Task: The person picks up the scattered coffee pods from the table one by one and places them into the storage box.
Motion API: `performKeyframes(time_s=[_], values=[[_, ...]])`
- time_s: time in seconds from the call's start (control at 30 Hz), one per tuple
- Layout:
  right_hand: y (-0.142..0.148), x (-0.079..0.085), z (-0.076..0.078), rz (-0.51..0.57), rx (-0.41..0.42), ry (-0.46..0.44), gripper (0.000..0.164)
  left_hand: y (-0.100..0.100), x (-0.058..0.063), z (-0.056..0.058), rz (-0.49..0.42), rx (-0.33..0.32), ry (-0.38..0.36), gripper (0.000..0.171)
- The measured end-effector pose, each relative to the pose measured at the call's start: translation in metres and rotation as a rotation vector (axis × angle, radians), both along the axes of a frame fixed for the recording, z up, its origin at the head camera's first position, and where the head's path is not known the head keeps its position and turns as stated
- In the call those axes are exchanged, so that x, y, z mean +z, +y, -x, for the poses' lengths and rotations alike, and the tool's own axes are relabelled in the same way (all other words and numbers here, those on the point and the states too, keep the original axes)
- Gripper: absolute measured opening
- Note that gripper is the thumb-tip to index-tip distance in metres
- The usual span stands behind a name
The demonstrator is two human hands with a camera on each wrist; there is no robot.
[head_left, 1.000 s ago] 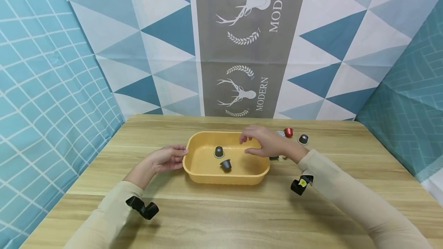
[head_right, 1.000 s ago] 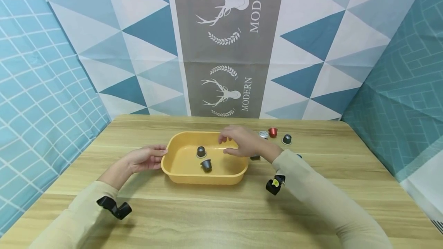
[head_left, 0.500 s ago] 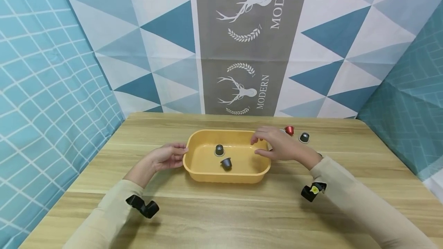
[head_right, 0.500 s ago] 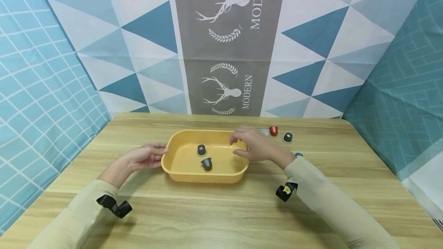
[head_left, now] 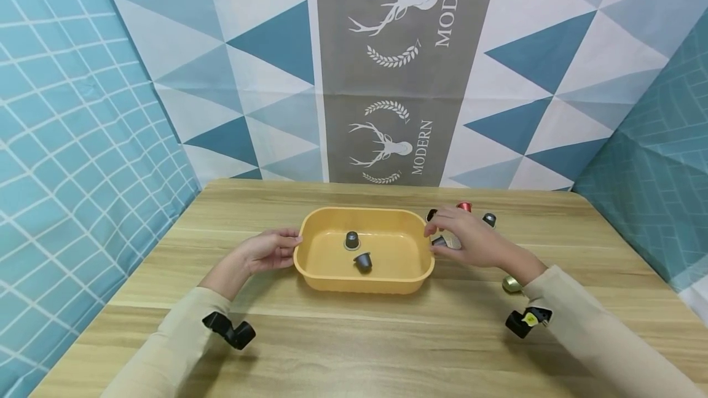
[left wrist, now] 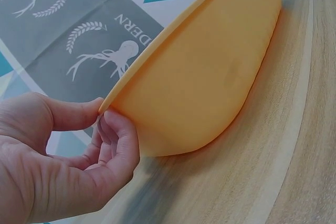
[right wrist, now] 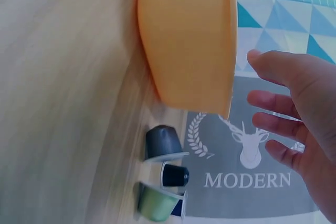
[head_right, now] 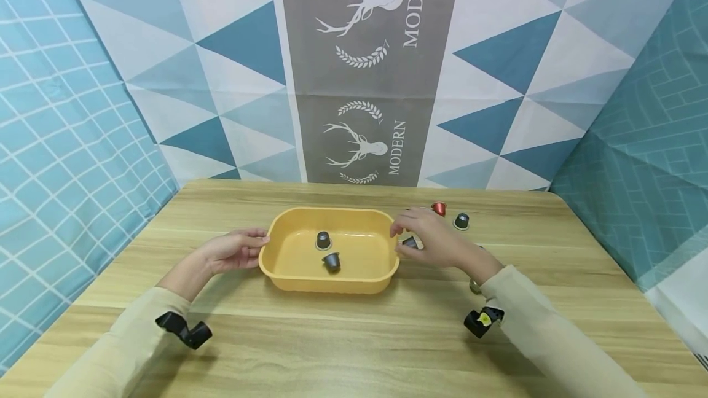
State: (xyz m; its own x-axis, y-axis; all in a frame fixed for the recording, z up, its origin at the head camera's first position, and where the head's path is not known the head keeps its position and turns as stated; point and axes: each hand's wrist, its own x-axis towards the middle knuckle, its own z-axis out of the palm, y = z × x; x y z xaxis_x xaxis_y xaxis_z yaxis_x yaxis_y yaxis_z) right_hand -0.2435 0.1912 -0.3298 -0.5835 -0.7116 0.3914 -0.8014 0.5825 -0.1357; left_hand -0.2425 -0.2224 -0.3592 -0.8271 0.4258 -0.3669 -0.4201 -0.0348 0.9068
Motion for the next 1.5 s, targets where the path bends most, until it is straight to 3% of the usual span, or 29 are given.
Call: performKeyframes(time_s=[0.57,0.9,1.5], values=[[0.037,-0.013,-0.013,-0.004,-0.004,0.066,0.023,0.000,0.001,0.000,0.000,0.005,-0.010,0.013],[0.055,-0.020,-0.021,-0.036,-0.089,0.029,0.025,0.000,0.000,0.001,0.007,0.003,-0.010,0.011],[0.088,-0.035,-0.035,-0.070,-0.112,0.122,0.029,0.000,0.000,0.001,0.010,0.003,-0.005,0.012]])
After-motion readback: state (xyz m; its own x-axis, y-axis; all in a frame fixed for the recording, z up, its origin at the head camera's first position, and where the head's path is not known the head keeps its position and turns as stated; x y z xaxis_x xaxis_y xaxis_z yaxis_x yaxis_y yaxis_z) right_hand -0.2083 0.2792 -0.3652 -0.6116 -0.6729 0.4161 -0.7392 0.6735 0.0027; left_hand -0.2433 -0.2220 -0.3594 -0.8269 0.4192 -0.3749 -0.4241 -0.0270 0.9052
